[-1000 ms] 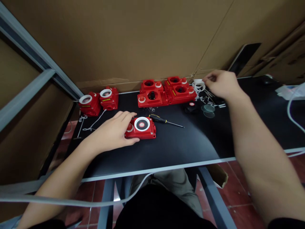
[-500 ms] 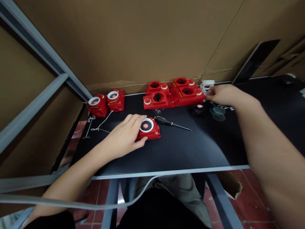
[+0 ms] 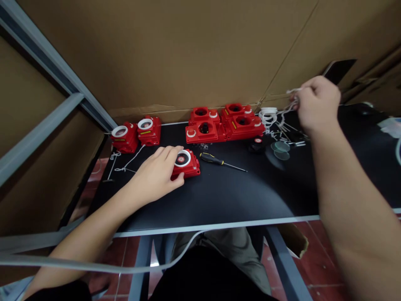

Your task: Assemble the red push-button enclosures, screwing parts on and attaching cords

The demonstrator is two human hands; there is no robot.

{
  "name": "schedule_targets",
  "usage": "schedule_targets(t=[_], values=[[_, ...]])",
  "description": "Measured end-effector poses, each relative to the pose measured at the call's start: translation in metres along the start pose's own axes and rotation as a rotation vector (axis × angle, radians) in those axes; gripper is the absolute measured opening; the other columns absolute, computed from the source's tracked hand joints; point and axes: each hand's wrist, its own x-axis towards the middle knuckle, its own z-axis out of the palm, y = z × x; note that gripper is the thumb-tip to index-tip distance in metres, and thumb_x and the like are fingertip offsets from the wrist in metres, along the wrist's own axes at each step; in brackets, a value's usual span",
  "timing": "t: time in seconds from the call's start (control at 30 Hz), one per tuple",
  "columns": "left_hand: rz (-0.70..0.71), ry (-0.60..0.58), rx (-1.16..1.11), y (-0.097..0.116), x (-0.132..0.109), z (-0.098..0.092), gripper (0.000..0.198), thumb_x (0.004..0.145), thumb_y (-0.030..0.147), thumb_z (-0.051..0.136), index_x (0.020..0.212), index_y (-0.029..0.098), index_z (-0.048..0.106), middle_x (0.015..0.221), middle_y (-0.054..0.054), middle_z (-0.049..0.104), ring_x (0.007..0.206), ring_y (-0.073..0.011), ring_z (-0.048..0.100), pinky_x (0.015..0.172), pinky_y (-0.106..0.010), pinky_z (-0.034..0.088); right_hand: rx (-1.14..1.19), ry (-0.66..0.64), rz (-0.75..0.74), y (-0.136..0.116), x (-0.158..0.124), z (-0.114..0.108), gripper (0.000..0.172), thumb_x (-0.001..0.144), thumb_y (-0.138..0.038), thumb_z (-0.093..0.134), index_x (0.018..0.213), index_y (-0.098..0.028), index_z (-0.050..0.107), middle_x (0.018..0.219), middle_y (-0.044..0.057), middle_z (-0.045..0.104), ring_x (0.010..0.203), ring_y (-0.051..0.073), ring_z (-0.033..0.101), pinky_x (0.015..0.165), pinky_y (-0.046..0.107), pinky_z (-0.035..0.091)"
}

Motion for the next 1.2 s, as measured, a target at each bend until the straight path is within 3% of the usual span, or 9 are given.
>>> schedule_targets(t=[0.1,0.2,0.33,0.47,0.67,0.8,0.9,1.07,1.2], values=[[-0.023,0.012,0.011,-0.004,0.001,0.002,0.067,0.110,0.039,0.063,0.169,0.009,0.058,0.162,-0.026,0.074,0.149,-0.0460,0.073,0.133,-0.065,0.062,0.360,0.129,0.022,-0.024,0.000,0.007,0.020,0.110,-0.021,0.047,0.093,-0.029,0.055,0.092,0.011,0.074,0.068,0.017,0.057,0.065,0.038,0.042],[-0.024,0.061,0.036,-0.009,0.002,0.006,0.067,0.108,0.034,0.063,0.169,0.007,0.058,0.163,-0.027,0.073,0.148,-0.0467,0.073,0.132,-0.068,0.063,0.665,0.113,-0.046,-0.053,-0.014,0.010,0.019,0.104,-0.037,0.056,0.087,-0.031,0.051,0.080,0.005,0.062,0.064,0.017,0.050,0.061,0.037,0.035],[-0.013,0.136,0.051,-0.012,0.002,0.011,0.075,0.105,0.030,0.067,0.173,0.003,0.053,0.170,-0.032,0.067,0.160,-0.0508,0.063,0.137,-0.075,0.057,0.929,-0.118,-0.143,-0.092,-0.051,0.012,0.040,0.097,-0.064,0.076,0.088,-0.027,0.065,0.081,0.004,0.066,0.067,0.015,0.055,0.068,0.036,0.047],[0.102,0.306,0.013,-0.010,0.001,0.011,0.077,0.104,0.029,0.072,0.174,0.006,0.052,0.170,-0.030,0.065,0.165,-0.0513,0.058,0.138,-0.077,0.055,1.034,-0.462,-0.179,-0.127,-0.095,0.017,0.051,0.108,-0.074,0.080,0.097,-0.024,0.076,0.062,-0.004,0.051,0.061,0.016,0.056,0.065,0.033,0.049],[0.372,0.576,-0.079,-0.001,0.001,0.010,0.050,0.115,0.027,0.076,0.162,0.018,0.064,0.150,-0.020,0.079,0.148,-0.0403,0.071,0.129,-0.064,0.062,1.011,-0.836,-0.229,-0.154,-0.140,0.023,0.055,0.117,-0.075,0.071,0.108,-0.021,0.080,0.064,-0.009,0.043,0.053,0.010,0.035,0.053,0.028,0.031],[0.515,0.614,-0.079,0.008,0.001,0.012,0.043,0.119,0.044,0.085,0.151,0.018,0.071,0.131,-0.014,0.087,0.124,-0.0322,0.078,0.110,-0.049,0.069,0.918,-0.954,-0.331,-0.163,-0.154,0.023,0.055,0.120,-0.070,0.070,0.109,-0.018,0.086,0.078,-0.001,0.066,0.069,0.013,0.054,0.070,0.029,0.044],[0.584,0.617,-0.138,0.013,0.000,0.014,0.025,0.119,0.028,0.086,0.139,0.020,0.074,0.116,-0.007,0.089,0.105,-0.0238,0.079,0.100,-0.041,0.068,0.866,-1.033,-0.409,-0.168,-0.160,0.024,0.055,0.119,-0.068,0.069,0.106,-0.018,0.085,0.094,0.005,0.079,0.084,0.016,0.066,0.082,0.030,0.050],[0.540,0.607,-0.137,0.012,-0.002,0.010,0.020,0.115,0.009,0.083,0.130,0.019,0.076,0.109,-0.005,0.087,0.100,-0.0217,0.076,0.094,-0.038,0.066,0.769,-1.109,-0.456,-0.169,-0.153,0.018,0.057,0.120,-0.069,0.063,0.103,-0.018,0.082,0.089,0.003,0.076,0.081,0.015,0.063,0.081,0.030,0.048],[0.463,0.611,-0.044,0.009,-0.001,0.002,0.029,0.109,0.000,0.074,0.130,0.020,0.076,0.096,-0.002,0.081,0.093,-0.0214,0.073,0.087,-0.036,0.064,0.659,-1.148,-0.437,-0.154,-0.118,-0.003,0.061,0.113,-0.075,0.075,0.086,-0.019,0.077,0.080,0.001,0.072,0.073,0.014,0.059,0.074,0.030,0.045]])
